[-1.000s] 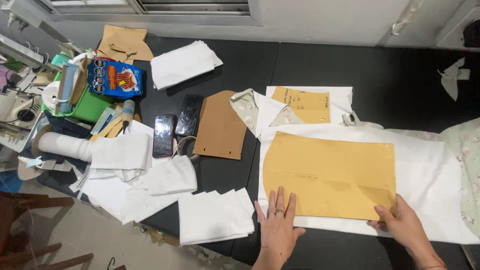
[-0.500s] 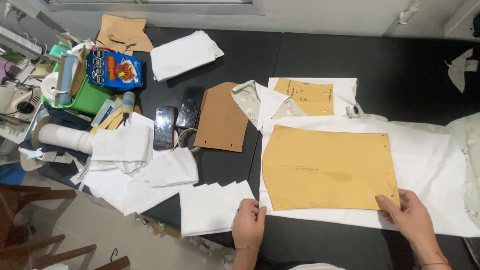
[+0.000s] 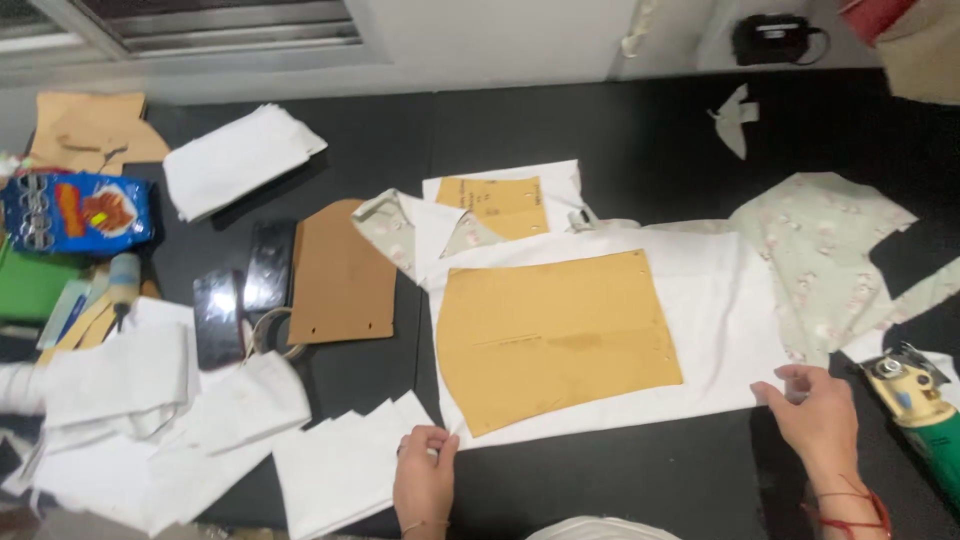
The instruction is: The person arranges brown paper patterns on a white fabric sheet on a table. They use a blue pen to mark the fabric and then cut the fabric using a green electric fabric cutter, following the pattern outlines.
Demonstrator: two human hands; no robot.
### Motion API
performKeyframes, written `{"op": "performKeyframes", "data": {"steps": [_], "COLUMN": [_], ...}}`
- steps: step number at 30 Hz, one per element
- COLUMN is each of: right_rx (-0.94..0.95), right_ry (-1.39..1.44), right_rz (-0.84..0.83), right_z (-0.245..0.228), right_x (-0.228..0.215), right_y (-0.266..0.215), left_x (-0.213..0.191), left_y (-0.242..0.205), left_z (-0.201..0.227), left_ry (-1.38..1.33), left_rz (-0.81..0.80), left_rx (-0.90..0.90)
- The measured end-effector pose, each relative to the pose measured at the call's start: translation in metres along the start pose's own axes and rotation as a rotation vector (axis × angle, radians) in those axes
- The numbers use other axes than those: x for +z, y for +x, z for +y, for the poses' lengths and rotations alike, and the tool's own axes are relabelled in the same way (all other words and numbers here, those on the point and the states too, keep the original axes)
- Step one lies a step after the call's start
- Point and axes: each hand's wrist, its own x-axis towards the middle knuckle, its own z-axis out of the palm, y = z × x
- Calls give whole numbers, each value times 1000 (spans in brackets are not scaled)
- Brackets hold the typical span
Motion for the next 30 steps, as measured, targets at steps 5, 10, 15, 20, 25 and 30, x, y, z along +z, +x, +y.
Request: {"op": "performKeyframes", "data": {"steps": [5, 10, 15, 20, 25, 30], "right_rx": [-87, 107, 44, -62, -7, -61], "right_ry": [-130, -52, -48, -108, -136, -218], "right_rz": [128, 28, 80, 147, 68, 62], "right_z": [30, 13, 23, 36, 32, 43], "right_x": [10, -7, -4, 3, -2, 7], "right_y": [16, 10, 10, 16, 13, 21], "left_x": [2, 15, 20, 5, 4, 0], "left_y": [5, 12, 17, 6, 4, -1], "left_z": [-3, -25, -45, -29, -25, -15], "left_ry": [-18, -23, -196, -470, -391, -497], "left_rz": [-75, -34, 36, 9, -8, -65], "left_rx": [-213, -146, -37, -183, -187, -202]}}
